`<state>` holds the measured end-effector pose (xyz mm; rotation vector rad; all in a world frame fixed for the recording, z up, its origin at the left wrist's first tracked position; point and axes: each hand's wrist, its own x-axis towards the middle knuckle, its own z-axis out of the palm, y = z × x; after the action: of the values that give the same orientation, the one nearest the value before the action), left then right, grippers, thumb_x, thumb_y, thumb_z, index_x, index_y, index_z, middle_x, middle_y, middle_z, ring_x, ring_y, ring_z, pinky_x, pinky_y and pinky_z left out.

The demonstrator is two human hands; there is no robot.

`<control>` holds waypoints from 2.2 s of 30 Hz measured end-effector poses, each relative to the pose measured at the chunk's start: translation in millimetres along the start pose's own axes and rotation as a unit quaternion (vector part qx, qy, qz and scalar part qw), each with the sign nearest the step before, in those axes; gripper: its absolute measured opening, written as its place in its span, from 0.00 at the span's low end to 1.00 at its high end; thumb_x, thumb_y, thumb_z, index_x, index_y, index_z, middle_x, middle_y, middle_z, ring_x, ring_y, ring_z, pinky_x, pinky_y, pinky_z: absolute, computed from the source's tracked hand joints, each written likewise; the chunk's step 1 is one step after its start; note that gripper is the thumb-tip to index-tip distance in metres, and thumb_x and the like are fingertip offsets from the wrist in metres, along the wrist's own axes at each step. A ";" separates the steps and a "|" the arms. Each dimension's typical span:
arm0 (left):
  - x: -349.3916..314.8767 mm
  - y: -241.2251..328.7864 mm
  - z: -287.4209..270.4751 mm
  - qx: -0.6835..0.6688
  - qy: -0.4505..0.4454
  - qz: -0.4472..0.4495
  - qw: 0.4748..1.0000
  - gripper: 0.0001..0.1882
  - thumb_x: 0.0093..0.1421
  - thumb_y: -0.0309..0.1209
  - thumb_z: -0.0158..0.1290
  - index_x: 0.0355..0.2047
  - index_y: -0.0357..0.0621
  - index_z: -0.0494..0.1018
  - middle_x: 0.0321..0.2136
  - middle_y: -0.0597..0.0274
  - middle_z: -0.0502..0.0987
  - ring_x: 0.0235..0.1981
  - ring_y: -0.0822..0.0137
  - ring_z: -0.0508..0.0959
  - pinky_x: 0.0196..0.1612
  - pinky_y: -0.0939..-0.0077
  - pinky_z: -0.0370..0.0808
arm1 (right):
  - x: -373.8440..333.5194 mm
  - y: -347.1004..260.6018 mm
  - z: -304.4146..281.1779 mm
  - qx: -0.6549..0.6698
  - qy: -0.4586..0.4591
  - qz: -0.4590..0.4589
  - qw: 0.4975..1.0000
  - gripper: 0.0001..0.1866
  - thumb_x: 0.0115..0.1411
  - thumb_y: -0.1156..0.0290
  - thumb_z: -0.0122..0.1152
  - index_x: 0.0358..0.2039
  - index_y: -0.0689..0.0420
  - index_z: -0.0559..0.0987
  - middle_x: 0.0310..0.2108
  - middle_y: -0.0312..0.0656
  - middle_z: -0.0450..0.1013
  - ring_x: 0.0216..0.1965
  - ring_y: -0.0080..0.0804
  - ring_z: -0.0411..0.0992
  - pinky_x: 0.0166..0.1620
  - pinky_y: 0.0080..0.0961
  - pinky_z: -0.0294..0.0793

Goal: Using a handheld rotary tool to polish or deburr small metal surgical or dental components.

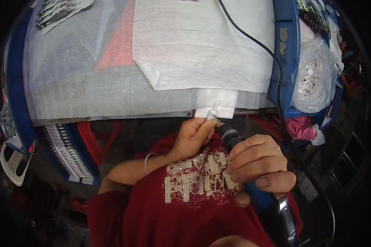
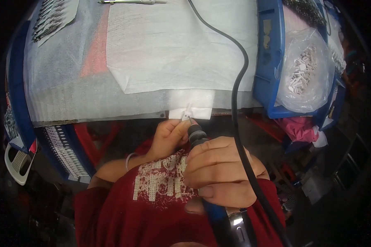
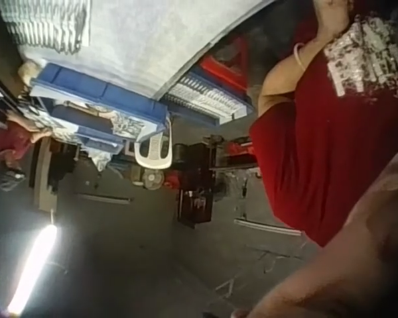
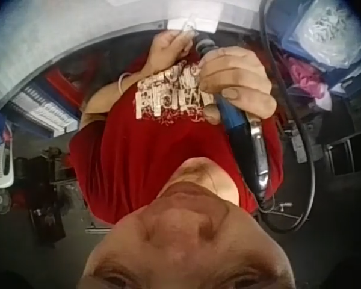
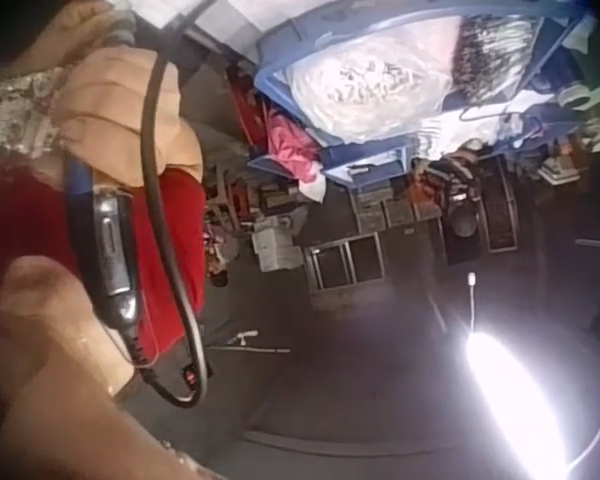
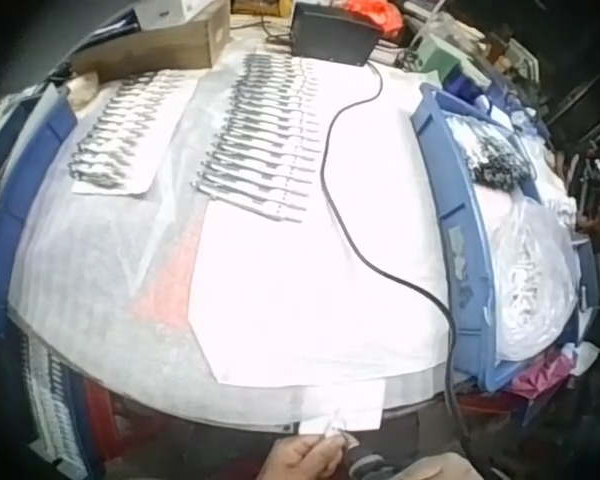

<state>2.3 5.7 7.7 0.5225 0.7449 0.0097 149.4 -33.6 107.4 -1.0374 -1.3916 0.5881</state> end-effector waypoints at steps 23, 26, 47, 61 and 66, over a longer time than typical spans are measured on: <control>-1.6 -10.6 -4.8 0.025 0.008 0.015 1.000 0.12 0.66 0.31 0.49 0.31 0.36 0.77 0.17 0.73 0.70 0.19 0.83 0.65 0.22 0.86 0.62 | 13.7 5.3 2.8 0.028 -0.030 0.021 0.999 0.21 0.54 0.66 0.69 0.33 0.56 0.62 0.24 0.42 0.75 0.21 0.30 0.76 0.23 0.22 0.76; -2.0 -5.2 -4.2 0.022 0.013 0.025 0.999 0.12 0.66 0.32 0.48 0.32 0.36 0.77 0.17 0.73 0.70 0.19 0.83 0.65 0.22 0.86 0.62 | 10.2 7.0 2.5 0.025 -0.044 0.018 0.999 0.21 0.53 0.66 0.69 0.35 0.56 0.62 0.24 0.42 0.75 0.21 0.30 0.76 0.23 0.23 0.77; -0.1 -3.0 -2.1 0.019 0.020 -0.001 1.000 0.16 0.67 0.32 0.47 0.23 0.38 0.72 0.16 0.73 0.67 0.18 0.83 0.63 0.21 0.85 0.60 | 7.5 9.5 3.9 0.052 -0.013 0.020 0.998 0.23 0.53 0.65 0.69 0.38 0.56 0.62 0.23 0.43 0.75 0.21 0.32 0.76 0.26 0.26 0.78; 0.2 -10.2 -0.5 -0.001 0.031 0.013 0.999 0.18 0.67 0.34 0.48 0.20 0.41 0.70 0.15 0.75 0.67 0.18 0.84 0.62 0.21 0.86 0.59 | 11.7 10.9 3.7 0.033 -0.034 -0.001 0.999 0.22 0.54 0.66 0.68 0.37 0.57 0.61 0.23 0.43 0.74 0.20 0.31 0.75 0.23 0.24 0.77; 0.4 -1.9 -1.3 -0.012 0.018 0.003 1.000 0.14 0.67 0.33 0.48 0.26 0.38 0.74 0.16 0.74 0.67 0.17 0.83 0.63 0.20 0.86 0.59 | 0.8 10.6 4.6 0.018 0.011 -0.012 1.000 0.25 0.55 0.63 0.67 0.41 0.57 0.59 0.24 0.40 0.74 0.20 0.30 0.75 0.23 0.23 0.76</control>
<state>1.5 4.8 5.8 0.5018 0.7770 0.0333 147.6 -26.9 98.2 -0.9949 -1.3671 0.5806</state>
